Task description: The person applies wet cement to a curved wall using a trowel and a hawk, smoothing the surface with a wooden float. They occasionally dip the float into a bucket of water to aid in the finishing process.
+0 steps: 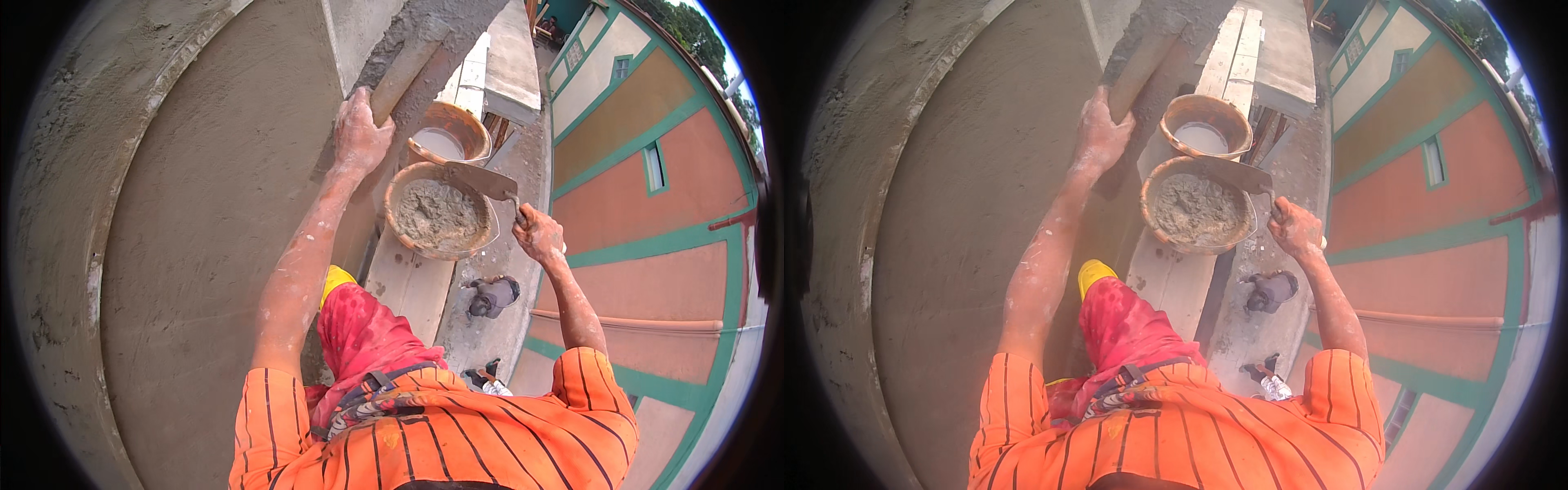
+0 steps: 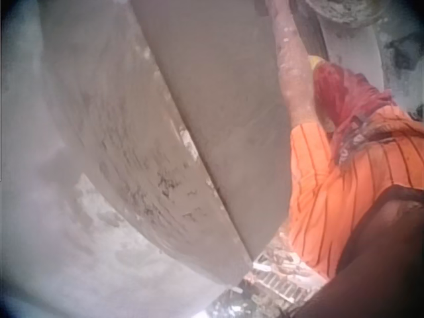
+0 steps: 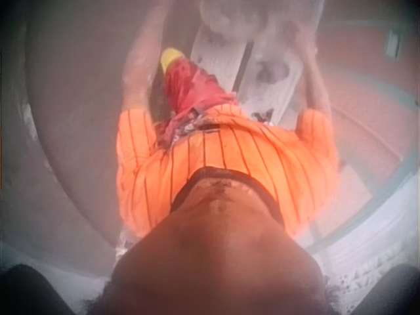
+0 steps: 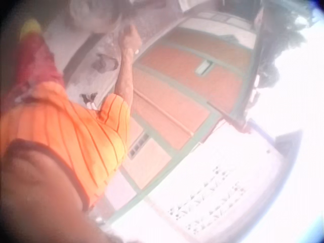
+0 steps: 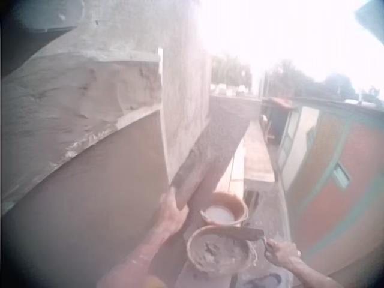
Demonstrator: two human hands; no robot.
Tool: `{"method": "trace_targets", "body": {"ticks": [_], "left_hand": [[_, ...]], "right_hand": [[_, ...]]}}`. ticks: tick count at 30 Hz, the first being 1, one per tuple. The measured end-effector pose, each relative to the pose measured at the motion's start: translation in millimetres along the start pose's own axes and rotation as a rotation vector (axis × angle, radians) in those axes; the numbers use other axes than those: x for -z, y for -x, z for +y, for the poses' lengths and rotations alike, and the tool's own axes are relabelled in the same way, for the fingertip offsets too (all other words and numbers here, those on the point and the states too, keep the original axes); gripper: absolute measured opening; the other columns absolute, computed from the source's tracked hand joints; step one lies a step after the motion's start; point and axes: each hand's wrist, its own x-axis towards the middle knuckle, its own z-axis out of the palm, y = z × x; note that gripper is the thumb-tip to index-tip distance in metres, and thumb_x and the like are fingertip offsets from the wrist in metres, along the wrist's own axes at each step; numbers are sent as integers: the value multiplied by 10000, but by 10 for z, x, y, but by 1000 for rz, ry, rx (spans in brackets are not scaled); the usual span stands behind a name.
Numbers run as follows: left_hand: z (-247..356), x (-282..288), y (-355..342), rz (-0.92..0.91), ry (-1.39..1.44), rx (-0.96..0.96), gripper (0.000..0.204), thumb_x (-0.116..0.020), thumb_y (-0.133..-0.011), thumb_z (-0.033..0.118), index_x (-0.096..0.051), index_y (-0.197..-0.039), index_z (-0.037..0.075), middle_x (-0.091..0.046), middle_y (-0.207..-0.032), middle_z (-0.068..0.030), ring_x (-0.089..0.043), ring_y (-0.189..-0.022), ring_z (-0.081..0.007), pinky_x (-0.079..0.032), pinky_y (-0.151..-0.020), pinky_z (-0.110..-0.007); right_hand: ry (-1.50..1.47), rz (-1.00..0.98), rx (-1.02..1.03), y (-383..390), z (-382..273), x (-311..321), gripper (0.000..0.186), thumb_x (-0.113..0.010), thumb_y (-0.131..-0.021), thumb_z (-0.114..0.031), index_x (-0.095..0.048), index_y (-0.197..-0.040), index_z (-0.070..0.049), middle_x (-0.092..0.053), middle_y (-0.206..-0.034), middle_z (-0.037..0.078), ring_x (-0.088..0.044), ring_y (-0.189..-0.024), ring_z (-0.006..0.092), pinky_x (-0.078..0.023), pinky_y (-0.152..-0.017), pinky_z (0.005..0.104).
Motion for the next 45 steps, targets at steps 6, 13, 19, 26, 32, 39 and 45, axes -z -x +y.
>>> {"method": "trace_targets", "body": {"ticks": [6, 13, 19, 26, 32, 39, 45], "left_hand": [[-526, 136, 428, -308, -170, -119, 496, -660, -696, 85, -569, -1176, -3, -578, -1137, -182, -521, -1114, -338, -428, -965, -433], [-654, -87, 737, -413, -362, -600, 429, -657, -650, -43, -664, -1066, 61, -612, -1016, -44, -514, -1023, -235, -348, -932, -377], [-474, -138, 803, -527, -222, -625, 370, -635, -615, -86, -657, -942, 86, -568, -929, -44, -501, -990, -235, -342, -906, -399], [-392, -209, 968, -681, -127, -685, 387, -628, -596, -95, -653, -933, 94, -524, -975, -48, -471, -1044, -260, -335, -920, -427], [-293, -278, 1183, -724, -27, -713, 361, -637, -603, -91, -646, -914, 93, -517, -976, -52, -469, -1052, -267, -338, -940, -422], [-638, -18, 1188, -614, -107, -557, 309, -641, -623, -84, -648, -886, 79, -537, -966, -54, -474, -1025, -264, -334, -929, -406], [-910, -1, 1203, -398, -99, -471, 298, -654, -621, -39, -649, -902, 60, -535, -926, -59, -465, -980, -273, -338, -888, -391]], "right_hand": [[-430, 323, -268, 14, 858, 295, 322, -588, -778, -186, -607, -1080, -77, -663, -837, 114, -637, -762, 310, -507, -759, 413], [40, 563, 485, 102, 710, 1226, 166, -654, -773, -39, -608, -929, -70, -611, -849, 44, -572, -824, 241, -438, -810, 384], [205, 308, 664, 101, 710, 840, 112, -651, -765, -95, -544, -796, -99, -553, -826, 47, -563, -879, 245, -410, -859, 383], [154, 355, 683, -187, 347, 206, 95, -637, -763, -108, -558, -816, -112, -553, -847, 42, -564, -901, 246, -428, -863, 386], [312, 169, 453, -577, 67, -386, 10, -579, -849, -136, -569, -848, -133, -578, -877, 44, -581, -903, 239, -407, -844, 421], [153, -68, 261, -591, 54, -115, 45, -561, -809, -91, -567, -824, -132, -605, -840, 64, -617, -921, 263, -447, -795, 425], [-614, -285, 287, 218, 89, -34, 197, -553, -687, 20, -572, -863, -68, -575, -753, 98, -564, -742, 274, -471, -714, 368]]}}
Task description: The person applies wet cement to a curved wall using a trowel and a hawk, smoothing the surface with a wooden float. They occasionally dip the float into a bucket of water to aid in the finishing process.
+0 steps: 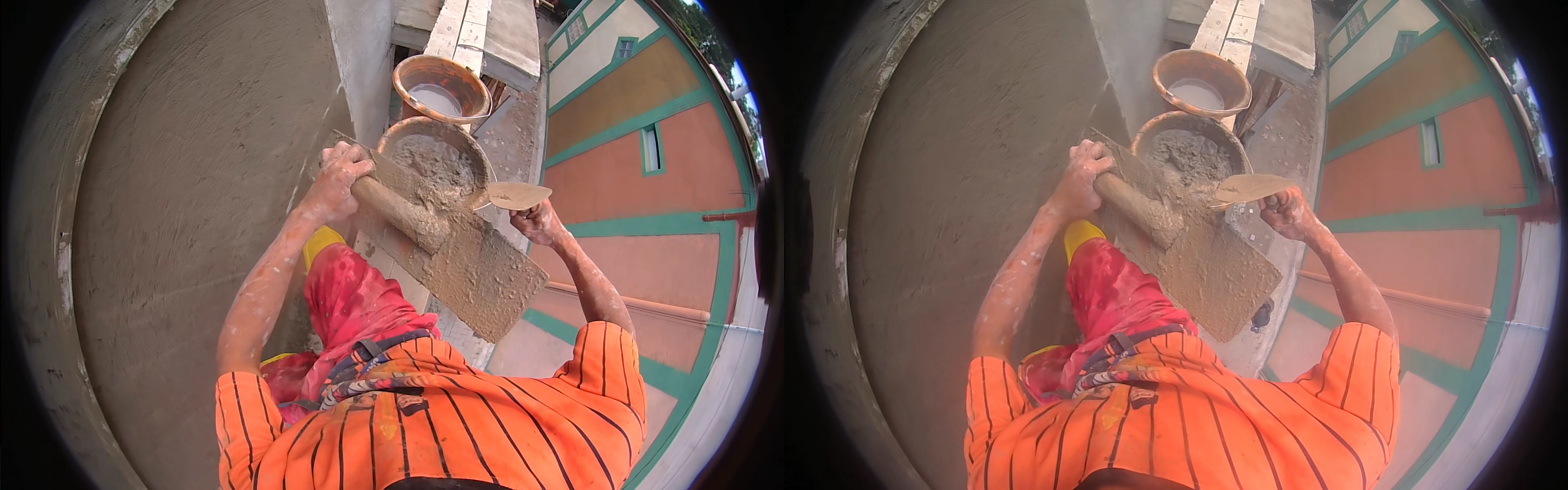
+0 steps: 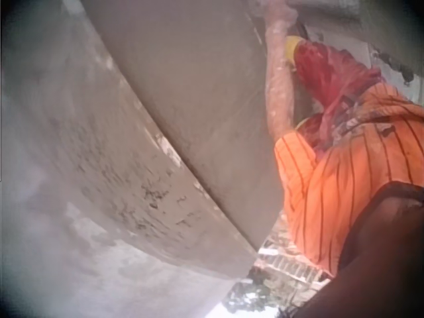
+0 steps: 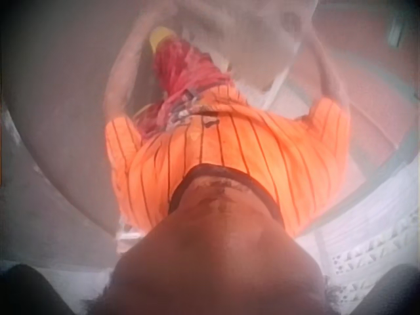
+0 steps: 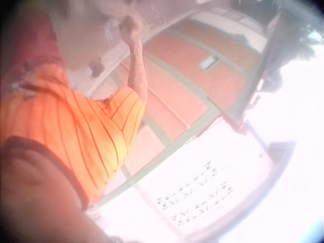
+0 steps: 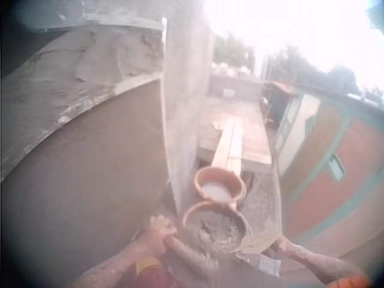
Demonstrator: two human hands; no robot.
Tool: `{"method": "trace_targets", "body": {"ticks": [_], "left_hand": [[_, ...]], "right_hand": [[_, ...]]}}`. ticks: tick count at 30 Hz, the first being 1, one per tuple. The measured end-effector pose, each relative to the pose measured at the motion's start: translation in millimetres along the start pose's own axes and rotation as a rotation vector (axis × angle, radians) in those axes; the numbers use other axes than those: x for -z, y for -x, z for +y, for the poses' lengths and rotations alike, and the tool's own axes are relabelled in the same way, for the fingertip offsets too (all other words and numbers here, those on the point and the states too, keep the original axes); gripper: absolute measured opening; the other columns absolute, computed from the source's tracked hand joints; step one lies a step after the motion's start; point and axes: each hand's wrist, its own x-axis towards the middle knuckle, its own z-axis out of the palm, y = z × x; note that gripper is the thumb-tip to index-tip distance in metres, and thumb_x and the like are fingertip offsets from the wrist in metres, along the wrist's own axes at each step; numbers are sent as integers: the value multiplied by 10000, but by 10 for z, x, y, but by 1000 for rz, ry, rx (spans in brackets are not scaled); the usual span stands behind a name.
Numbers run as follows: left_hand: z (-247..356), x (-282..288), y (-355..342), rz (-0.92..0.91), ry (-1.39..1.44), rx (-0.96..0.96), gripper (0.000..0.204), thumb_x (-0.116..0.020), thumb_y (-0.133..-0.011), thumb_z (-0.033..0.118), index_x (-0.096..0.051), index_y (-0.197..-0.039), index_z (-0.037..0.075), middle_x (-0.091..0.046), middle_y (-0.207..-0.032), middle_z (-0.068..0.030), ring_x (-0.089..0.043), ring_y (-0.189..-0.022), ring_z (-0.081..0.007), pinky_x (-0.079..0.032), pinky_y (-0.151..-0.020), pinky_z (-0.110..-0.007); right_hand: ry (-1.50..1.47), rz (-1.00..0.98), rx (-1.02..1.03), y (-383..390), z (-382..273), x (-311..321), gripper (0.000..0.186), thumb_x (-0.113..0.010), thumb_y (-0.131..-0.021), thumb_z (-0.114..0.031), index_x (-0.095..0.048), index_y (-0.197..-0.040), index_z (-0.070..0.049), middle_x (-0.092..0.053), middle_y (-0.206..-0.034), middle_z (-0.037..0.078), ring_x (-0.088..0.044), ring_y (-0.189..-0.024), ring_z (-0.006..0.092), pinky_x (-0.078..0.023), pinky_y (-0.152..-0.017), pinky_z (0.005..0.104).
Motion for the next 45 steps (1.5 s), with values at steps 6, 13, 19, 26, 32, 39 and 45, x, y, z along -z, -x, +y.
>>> {"method": "trace_targets", "body": {"ticks": [6, 13, 19, 26, 32, 39, 45], "left_hand": [[-77, 21, 2, 95, -8, -2, 307, -724, -603, 29, -644, -895, 82, -556, -994, -63, -484, -1020, -279, -358, -882, -388], [329, -164, -30, 51, 236, 17, 405, -658, -555, -63, -617, -932, 79, -515, -1014, -68, -454, -1070, -295, -333, -921, -445], [321, 94, 254, 192, 212, 397, 392, -657, -567, -60, -617, -935, 71, -530, -1058, -75, -466, -1085, -296, -382, -931, -422], [19, 281, 1480, 533, -59, 811, 172, -646, -679, 18, -612, -846, 43, -577, -919, -128, -522, -939, -352, -439, -832, -422], [-23, 193, 2470, 764, 211, 1081, 201, -563, -710, -19, -553, -910, -20, -540, -888, -126, -535, -880, -266, -435, -842, -350], [-85, 140, 2916, 798, 158, 1161, 109, -576, -742, 6, -524, -836, -9, -504, -835, -106, -498, -812, -235, -426, -786, -348], [159, 44, 3222, 710, -130, 1257, 133, -604, -771, 68, -491, -769, -2, -481, -813, -108, -483, -802, -268, -400, -760, -380]], "right_hand": [[-612, 28, -34, 243, 652, -507, 433, -652, -907, -179, -511, -1279, -7, -587, -1227, 74, -591, -1069, 182, -468, -939, 322], [75, 44, -33, -430, 618, -408, 392, -636, -902, -204, -547, -1244, -34, -597, -1213, 76, -580, -1100, 195, -474, -922, 332], [463, 37, -13, -1094, 1122, -341, 421, -641, -887, -233, -550, -1260, -62, -594, -1263, 88, -575, -1136, 222, -468, -935, 353], [473, -399, -167, -1516, -25, -469, 321, -663, -735, -79, -693, -1055, -76, -705, -996, 150, -672, -971, 302, -529, -834, 390], [-80, -149, -141, -2608, 356, -287, 179, -551, -920, -119, -680, -1010, -31, -621, -768, 13, -577, -697, 94, -508, -645, 263], [1135, -469, 398, -4231, 2388, -313, 143, -587, -838, -154, -651, -758, -54, -658, -780, 68, -637, -680, 242, -532, -679, 349], [420, -124, -480, -4088, 1803, -991, 354, -528, -910, -221, -631, -1227, -103, -636, -1241, 124, -576, -1195, 302, -472, -987, 408]]}}
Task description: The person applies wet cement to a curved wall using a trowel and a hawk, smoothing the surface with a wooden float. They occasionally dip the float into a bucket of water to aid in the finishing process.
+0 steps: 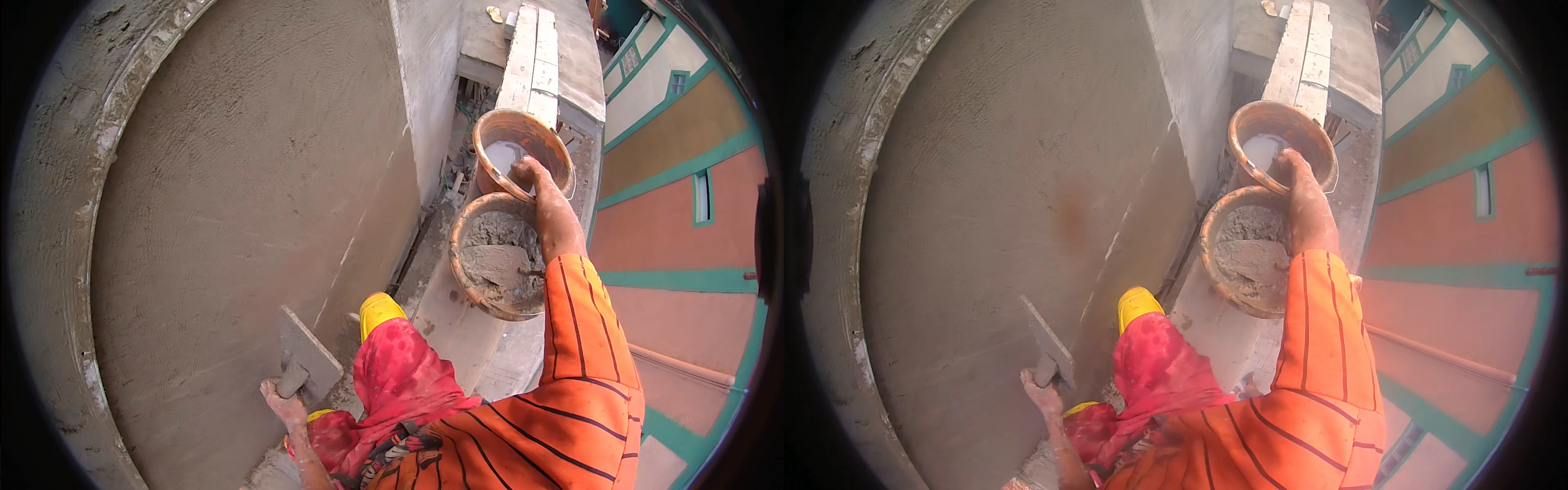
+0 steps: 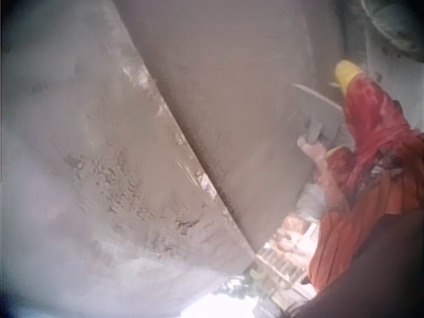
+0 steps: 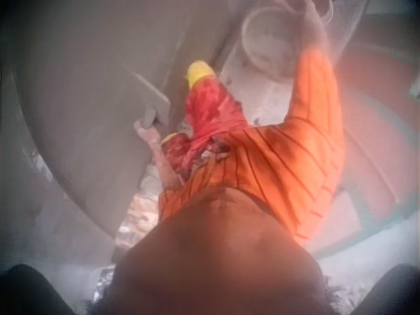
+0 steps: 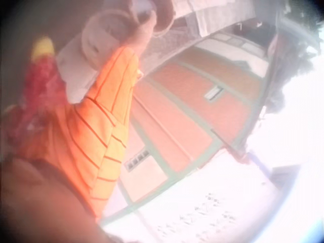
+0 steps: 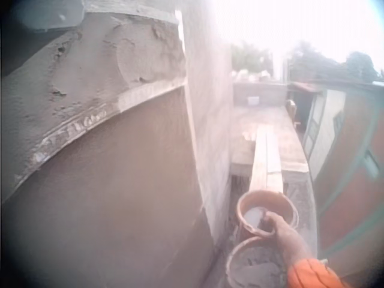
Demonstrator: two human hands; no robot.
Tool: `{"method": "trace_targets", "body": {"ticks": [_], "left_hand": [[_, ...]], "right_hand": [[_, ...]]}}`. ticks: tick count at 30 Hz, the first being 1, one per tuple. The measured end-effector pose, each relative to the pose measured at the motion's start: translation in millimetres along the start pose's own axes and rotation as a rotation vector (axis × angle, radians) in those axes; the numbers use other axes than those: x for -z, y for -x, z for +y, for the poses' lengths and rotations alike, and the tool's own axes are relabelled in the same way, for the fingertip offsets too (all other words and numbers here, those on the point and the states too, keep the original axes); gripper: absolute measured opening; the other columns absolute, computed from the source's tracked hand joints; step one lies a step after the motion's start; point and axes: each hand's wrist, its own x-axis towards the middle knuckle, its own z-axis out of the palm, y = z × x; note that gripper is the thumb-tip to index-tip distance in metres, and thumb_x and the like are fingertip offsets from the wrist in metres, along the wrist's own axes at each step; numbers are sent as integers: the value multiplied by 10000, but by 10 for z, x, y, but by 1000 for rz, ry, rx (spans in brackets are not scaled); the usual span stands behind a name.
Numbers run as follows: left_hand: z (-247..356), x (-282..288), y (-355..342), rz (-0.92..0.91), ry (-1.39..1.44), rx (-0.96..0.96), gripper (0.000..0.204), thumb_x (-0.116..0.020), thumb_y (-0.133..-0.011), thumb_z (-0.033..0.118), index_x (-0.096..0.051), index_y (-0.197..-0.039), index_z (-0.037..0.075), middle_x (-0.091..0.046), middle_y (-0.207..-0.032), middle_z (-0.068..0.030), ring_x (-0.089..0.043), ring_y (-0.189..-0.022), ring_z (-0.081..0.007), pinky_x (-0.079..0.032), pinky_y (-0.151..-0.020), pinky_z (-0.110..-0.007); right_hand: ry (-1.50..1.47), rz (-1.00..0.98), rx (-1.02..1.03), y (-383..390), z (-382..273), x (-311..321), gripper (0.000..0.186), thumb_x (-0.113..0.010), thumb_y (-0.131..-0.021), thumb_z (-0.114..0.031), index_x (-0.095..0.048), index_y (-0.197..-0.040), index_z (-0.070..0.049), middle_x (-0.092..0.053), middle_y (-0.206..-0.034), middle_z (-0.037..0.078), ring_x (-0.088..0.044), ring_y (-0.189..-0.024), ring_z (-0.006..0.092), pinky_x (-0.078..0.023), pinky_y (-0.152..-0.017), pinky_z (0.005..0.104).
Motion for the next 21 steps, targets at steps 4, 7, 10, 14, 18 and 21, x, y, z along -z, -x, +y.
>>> {"method": "trace_targets", "body": {"ticks": [4, 7, 10, 14, 18, 21], "left_hand": [[-362, 63, 54, 11, -127, -23, 115, -594, -774, 65, -503, -778, -7, -500, -837, -123, -489, -835, -309, -392, -798, -426], [-808, 85, 275, 177, -301, -94, 102, -587, -765, 53, -521, -797, -18, -517, -851, -155, -494, -868, -349, -380, -823, -463], [-588, 231, 335, 100, -225, 0, 120, -584, -745, 34, -539, -832, -36, -534, -877, -191, -496, -909, -389, -369, -848, -493], [-606, 276, 376, 31, -145, 109, 162, -582, -720, 15, -544, -862, -51, -537, -903, -205, -491, -927, -415, -369, -859, -498], [-747, 278, 480, 143, -81, 18, 152, -573, -717, 13, -531, -849, -49, -526, -896, -194, -494, -916, -404, -378, -842, -485], [-689, 313, 382, 153, -38, -18, 146, -567, -725, 19, -528, -849, -48, -526, -899, -189, -495, -916, -402, -381, -838, -482]], "right_hand": [[-862, -452, 137, 114, 273, 231, 173, -516, -952, -206, -638, -947, -83, -661, -909, 64, -644, -819, 196, -535, -673, 298], [-1305, -635, 113, 1094, -496, 944, 243, -487, -988, -206, -511, -751, -156, -504, -713, -76, -459, -580, 13, -415, -468, 148], [-900, -717, 226, 2001, -701, 1183, 241, -491, -995, -219, -649, -992, -37, -634, -773, 33, -613, -672, 107, -522, -595, 229], [92, -392, 329, 2578, -533, 905, 404, -578, -900, -311, -644, -1201, -48, -694, -1063, 110, -680, -873, 281, -549, -816, 395], [768, -339, 242, 2910, -439, 450, 500, -625, -816, -438, -680, -1163, -82, -693, -1099, 125, -643, -1045, 302, -471, -953, 423], [800, -154, 244, 3123, -64, 314, 444, -661, -785, -452, -722, -1075, -120, -702, -1038, 125, -602, -1126, 289, -419, -998, 434]]}}
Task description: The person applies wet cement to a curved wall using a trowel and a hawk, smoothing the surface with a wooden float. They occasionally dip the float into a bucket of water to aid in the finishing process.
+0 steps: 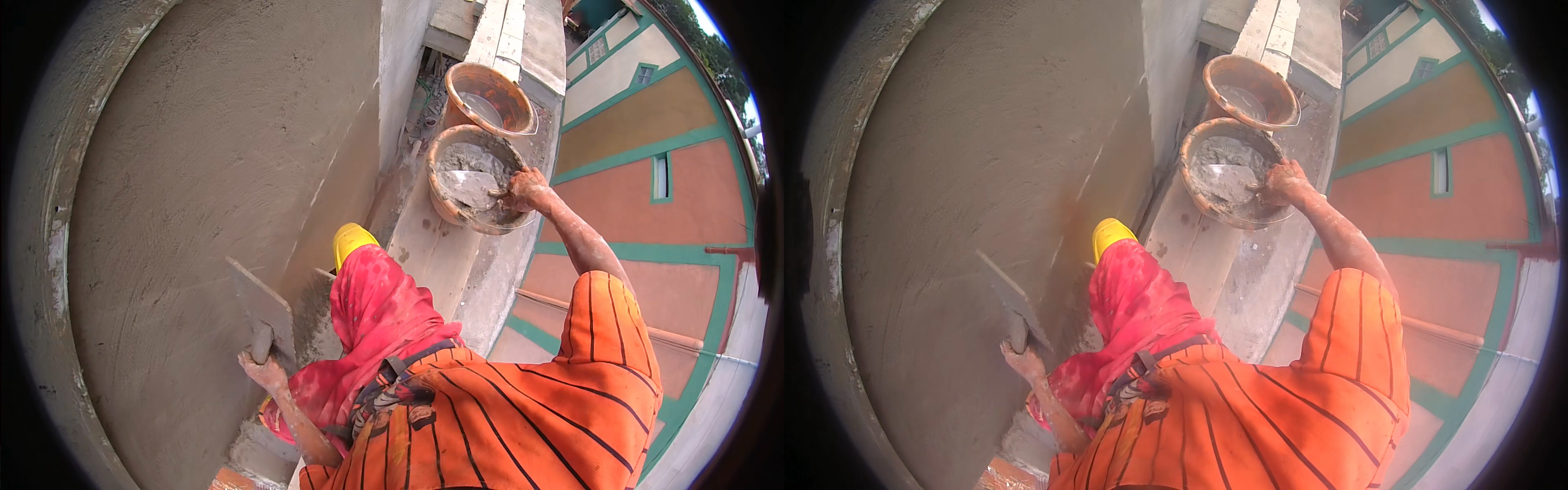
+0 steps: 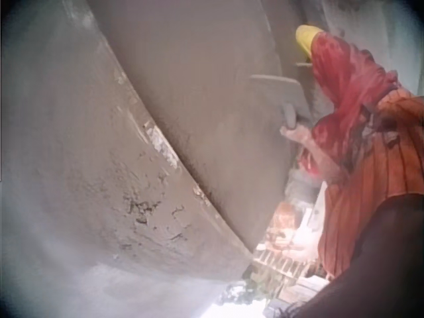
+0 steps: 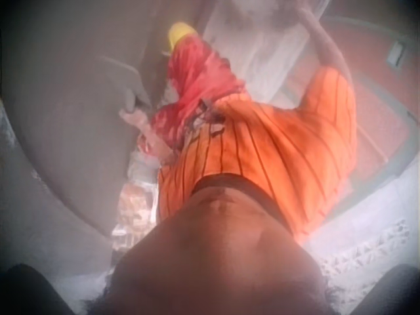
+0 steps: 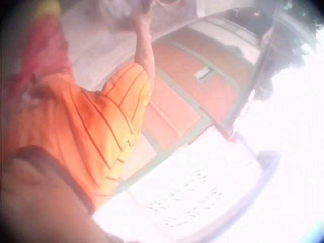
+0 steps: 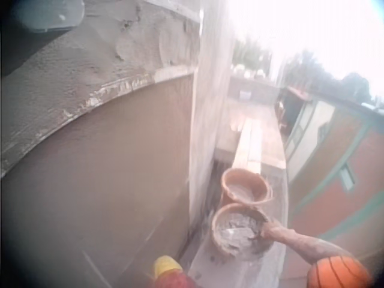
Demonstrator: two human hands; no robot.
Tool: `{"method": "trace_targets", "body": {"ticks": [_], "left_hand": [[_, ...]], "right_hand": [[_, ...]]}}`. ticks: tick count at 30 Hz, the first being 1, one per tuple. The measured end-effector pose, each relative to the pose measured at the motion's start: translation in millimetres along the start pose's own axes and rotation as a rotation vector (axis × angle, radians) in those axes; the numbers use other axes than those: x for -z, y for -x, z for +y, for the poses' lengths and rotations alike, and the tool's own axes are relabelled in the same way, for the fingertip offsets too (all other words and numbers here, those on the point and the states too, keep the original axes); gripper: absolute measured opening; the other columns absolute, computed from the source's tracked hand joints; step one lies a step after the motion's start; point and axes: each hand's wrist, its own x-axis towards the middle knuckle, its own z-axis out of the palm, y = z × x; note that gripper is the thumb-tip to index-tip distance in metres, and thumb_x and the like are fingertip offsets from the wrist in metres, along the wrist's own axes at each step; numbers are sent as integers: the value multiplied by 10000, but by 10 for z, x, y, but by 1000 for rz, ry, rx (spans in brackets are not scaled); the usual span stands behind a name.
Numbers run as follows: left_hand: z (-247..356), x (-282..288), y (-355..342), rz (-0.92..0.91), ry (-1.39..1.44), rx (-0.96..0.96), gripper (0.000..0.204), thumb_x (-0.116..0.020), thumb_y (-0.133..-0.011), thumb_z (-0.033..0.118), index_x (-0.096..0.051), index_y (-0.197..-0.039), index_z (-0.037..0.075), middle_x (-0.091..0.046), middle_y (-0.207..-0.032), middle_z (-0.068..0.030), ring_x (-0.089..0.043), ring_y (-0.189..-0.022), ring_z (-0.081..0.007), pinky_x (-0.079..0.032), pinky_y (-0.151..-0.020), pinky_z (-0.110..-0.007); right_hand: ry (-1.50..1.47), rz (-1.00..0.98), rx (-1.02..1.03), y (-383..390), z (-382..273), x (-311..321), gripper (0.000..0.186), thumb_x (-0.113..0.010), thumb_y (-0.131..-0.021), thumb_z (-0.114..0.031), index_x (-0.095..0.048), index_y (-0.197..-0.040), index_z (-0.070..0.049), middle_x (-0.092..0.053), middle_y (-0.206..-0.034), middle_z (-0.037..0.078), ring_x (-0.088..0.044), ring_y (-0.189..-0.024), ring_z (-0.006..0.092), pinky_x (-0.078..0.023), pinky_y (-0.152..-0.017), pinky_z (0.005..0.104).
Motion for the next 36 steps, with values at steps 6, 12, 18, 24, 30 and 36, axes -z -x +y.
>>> {"method": "trace_targets", "body": {"ticks": [6, 12, 18, 24, 30, 36], "left_hand": [[-299, 115, -22, -2, 9, -19, 143, -572, -745, 54, -532, -845, -38, -532, -905, -186, -498, -923, -396, -383, -843, -475], [-450, 28, -15, -17, 92, -9, 165, -567, -772, 74, -559, -890, -41, -560, -939, -200, -504, -959, -407, -378, -865, -481], [-454, 37, 47, 23, 76, -29, 310, -573, -790, 88, -601, -1063, -55, -598, -1101, -232, -507, -1081, -433, -368, -950, -485], [-462, 87, 27, -41, 86, 9, 358, -591, -786, 97, -599, -1106, -62, -601, -1138, -240, -504, -1101, -442, -365, -963, -490], [-504, 53, 40, 26, 112, -2, 324, -593, -784, 103, -599, -1062, -65, -604, -1095, -234, -510, -1088, -439, -373, -946, -496], [-289, 49, -21, 0, 177, -3, 196, -584, -786, 86, -579, -928, -49, -591, -959, -200, -526, -971, -411, -397, -883, -473]], "right_hand": [[-198, 246, -137, 569, 250, 674, 324, -732, -785, -399, -684, -925, -111, -703, -832, 113, -690, -828, 322, -537, -716, 449], [-122, 136, -133, 662, -242, 464, 339, -694, -809, -412, -732, -942, -102, -721, -881, 105, -699, -909, 277, -543, -784, 413], [-272, 252, -127, 784, -322, 473, 383, -681, -840, -449, -724, -912, -75, -712, -830, 141, -692, -830, 353, -538, -750, 451], [-168, 162, -248, 520, -19, 339, 404, -708, -820, -443, -724, -999, -81, -718, -934, 155, -694, -917, 326, -540, -801, 439], [-168, 214, -257, 442, -21, 248, 389, -691, -834, -432, -721, -934, -57, -717, -893, 153, -700, -900, 312, -549, -773, 417], [-367, 238, -180, 829, -453, 519, 399, -687, -835, -469, -729, -956, -91, -714, -884, 157, -691, -884, 350, -538, -791, 449]]}}
